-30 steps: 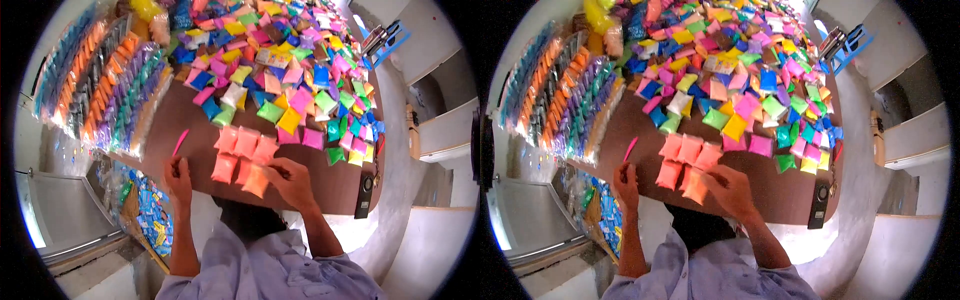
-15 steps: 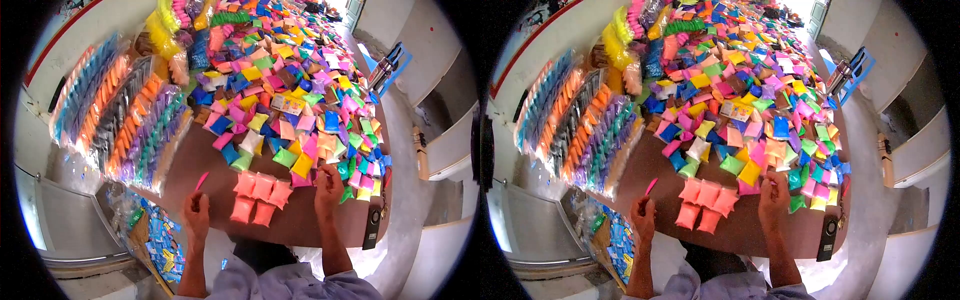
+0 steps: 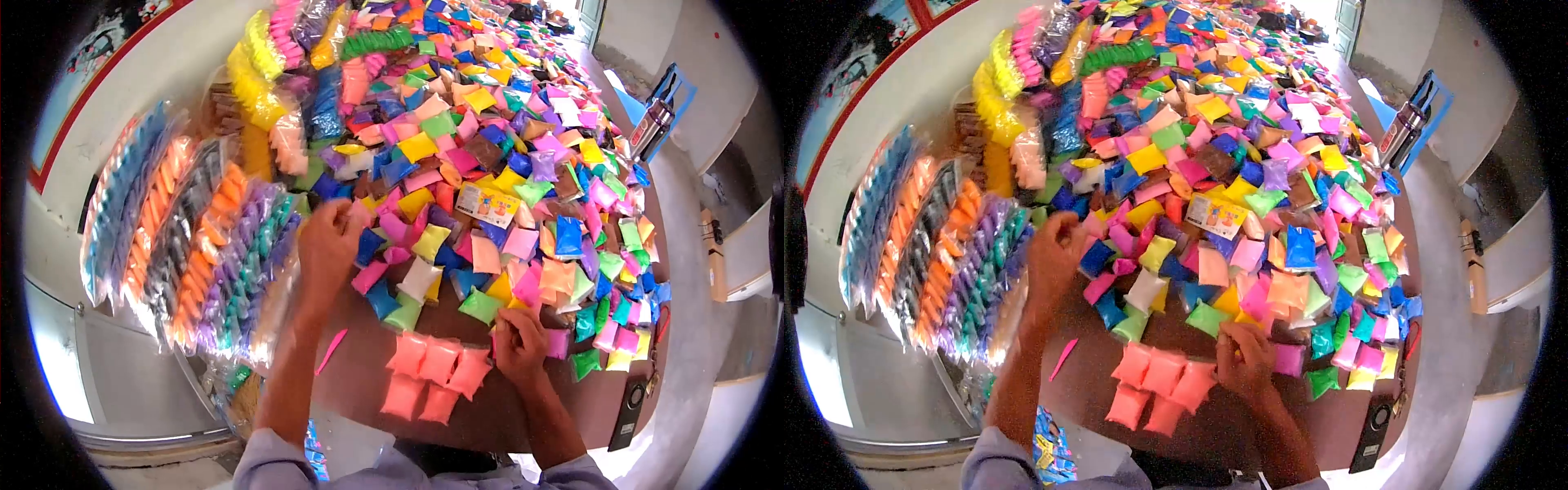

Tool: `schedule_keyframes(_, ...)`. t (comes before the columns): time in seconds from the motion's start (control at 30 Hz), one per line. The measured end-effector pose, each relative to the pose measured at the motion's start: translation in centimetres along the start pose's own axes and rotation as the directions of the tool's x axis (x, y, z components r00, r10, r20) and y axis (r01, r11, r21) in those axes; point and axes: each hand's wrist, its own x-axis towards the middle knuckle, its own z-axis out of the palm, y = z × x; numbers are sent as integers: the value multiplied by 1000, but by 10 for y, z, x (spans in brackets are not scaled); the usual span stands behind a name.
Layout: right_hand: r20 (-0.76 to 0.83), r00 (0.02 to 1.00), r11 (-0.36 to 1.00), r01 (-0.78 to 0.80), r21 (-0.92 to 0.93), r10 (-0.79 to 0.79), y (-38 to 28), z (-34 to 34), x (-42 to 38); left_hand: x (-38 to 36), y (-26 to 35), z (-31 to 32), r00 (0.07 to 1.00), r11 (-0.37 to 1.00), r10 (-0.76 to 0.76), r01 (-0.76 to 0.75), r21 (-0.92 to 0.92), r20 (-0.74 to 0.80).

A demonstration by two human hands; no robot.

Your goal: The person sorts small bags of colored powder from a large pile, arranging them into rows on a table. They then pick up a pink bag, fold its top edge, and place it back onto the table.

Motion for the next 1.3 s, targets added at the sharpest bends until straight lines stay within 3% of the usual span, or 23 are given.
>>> schedule_keyframes(0.03, -6, 1000, 1000, -7, 3, 7, 4, 1, -2, 23, -6, 11, 1000, 1000, 5, -5, 4, 6)
schedule_keyframes(0.1, -17, 999, 1000, 29, -3, -29, 13, 4, 0, 69, -16, 29, 983, 964, 177, -165, 208, -41)
schedule_keyframes(0.2, 4, 1000, 1000, 24, 20, -24, 12, 1, 3, 123, -23, 53, 969, 924, 248, -239, 299, 9)
schedule_keyframes(0.33, -11, 1000, 996, 6, 88, -5, 15, 1, 4, 177, -52, 84, 979, 932, 156, -189, 311, 128)
schedule_keyframes(0.4, 48, 999, 989, -19, 149, 12, 14, -2, 8, 190, -69, 105, 954, 886, 301, -280, 369, 0)
schedule_keyframes(0.5, 70, 996, 989, -69, 131, 60, 16, 1, 2, 199, -79, 123, 980, 947, 183, -196, 256, 73)
schedule_keyframes(0.6, 71, 995, 983, -83, 163, 72, 9, 2, 9, 209, -89, 136, 974, 959, 202, -217, 179, 102)
schedule_keyframes(0.63, 69, 995, 983, -79, 168, 69, 8, 1, 9, 218, -94, 143, 976, 987, 161, -157, -41, 148)
schedule_keyframes(0.67, 78, 993, 982, -96, 163, 84, 7, 2, 10, 220, -102, 146, 976, 986, 164, -160, -36, 143)
schedule_keyframes(0.73, 86, 992, 981, -106, 161, 93, 5, 3, 10, 203, -64, 145, 953, 959, 210, -157, -237, 218)
schedule_keyframes(0.77, 79, 993, 983, -104, 149, 93, 5, 5, 9, 206, -71, 159, 959, 951, 241, -202, -234, 151)
schedule_keyframes(0.8, 74, 993, 985, -101, 136, 92, 6, 5, 9, 196, -40, 151, 964, 982, 190, -185, -44, 184)
schedule_keyframes(0.83, 75, 994, 986, -93, 139, 83, 5, 5, 10, 192, -38, 166, 947, 943, 319, -313, -113, 45)
schedule_keyframes(0.87, 71, 993, 988, -100, 119, 92, 3, 6, 11, 172, 8, 154, 918, 909, 394, -383, -163, 40)
schedule_keyframes(0.9, 66, 993, 989, -106, 99, 100, 2, 6, 11, 160, 40, 148, 962, 956, 217, -176, -233, 165)
schedule_keyframes(0.93, 68, 994, 990, -98, 103, 91, 0, 6, 12, 159, 44, 161, 959, 941, 251, -209, -267, 132)
schedule_keyframes(0.97, 82, 990, 987, -125, 103, 117, -2, 5, 12, 149, 61, 169, 922, 911, 387, -379, -159, 17)
schedule_keyframes(1.0, 97, 985, 984, -150, 99, 141, -3, 4, 14, 137, 80, 176, 935, 912, 354, -342, -225, 10)
schedule_keyframes(1.03, 98, 986, 985, -141, 98, 132, -3, 3, 14, 127, 96, 184, 921, 912, 387, -389, -132, -45)
schedule_keyframes(1.1, 116, 986, 989, -128, 72, 119, 0, 1, 12, 114, 113, 207, 851, 831, 502, -524, -189, -151)
schedule_keyframes(1.2, 88, 991, 990, -105, 93, 97, 3, 2, 12, 75, 158, 209, 874, 830, 477, -484, -278, -96)
schedule_keyframes(1.3, 86, 991, 984, -112, 137, 101, 10, 5, 7, 50, 186, 208, 830, 793, 558, -529, -302, 12)
